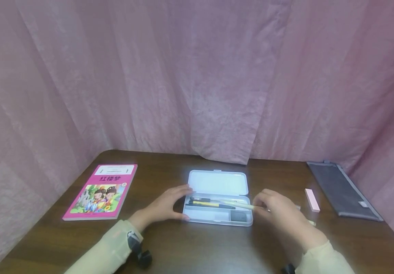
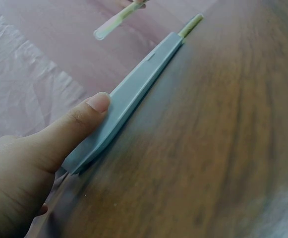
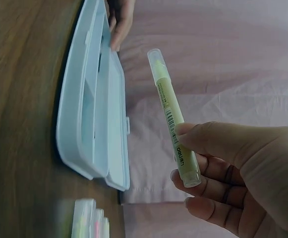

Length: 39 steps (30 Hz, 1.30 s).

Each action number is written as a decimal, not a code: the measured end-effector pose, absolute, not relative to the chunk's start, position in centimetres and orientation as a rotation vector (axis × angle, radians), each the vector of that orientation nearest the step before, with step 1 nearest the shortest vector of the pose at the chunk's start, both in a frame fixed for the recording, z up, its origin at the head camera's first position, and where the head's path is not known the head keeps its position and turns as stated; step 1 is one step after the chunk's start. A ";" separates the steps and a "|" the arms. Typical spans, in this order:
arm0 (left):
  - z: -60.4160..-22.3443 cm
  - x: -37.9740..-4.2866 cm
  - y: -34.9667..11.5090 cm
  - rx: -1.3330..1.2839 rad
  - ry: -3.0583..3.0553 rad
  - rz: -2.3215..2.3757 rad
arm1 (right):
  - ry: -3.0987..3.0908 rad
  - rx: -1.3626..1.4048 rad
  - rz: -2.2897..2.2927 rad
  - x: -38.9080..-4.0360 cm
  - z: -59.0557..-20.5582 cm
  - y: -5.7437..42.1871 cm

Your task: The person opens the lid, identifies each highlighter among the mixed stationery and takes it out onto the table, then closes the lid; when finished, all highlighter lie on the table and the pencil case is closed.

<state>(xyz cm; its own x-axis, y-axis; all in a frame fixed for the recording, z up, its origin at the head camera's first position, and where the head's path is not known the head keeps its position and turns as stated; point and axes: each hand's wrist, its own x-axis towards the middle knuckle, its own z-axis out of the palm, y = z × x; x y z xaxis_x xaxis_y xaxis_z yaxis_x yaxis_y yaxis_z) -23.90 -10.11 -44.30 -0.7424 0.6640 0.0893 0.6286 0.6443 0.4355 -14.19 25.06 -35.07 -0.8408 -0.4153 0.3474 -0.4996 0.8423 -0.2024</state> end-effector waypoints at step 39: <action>-44.4 -24.0 -10.1 1.106 2.785 0.711 | -2.623 0.558 0.336 -11.2 -40.9 33.5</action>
<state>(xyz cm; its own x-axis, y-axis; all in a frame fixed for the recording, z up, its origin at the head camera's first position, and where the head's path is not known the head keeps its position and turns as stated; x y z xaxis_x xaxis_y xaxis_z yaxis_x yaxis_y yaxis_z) -24.00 -10.11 -44.43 -0.7406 0.6628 0.1100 0.6344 0.6360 0.4393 -11.18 33.45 -40.86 -0.8239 -0.3286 0.4618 -0.4343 0.8895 -0.1421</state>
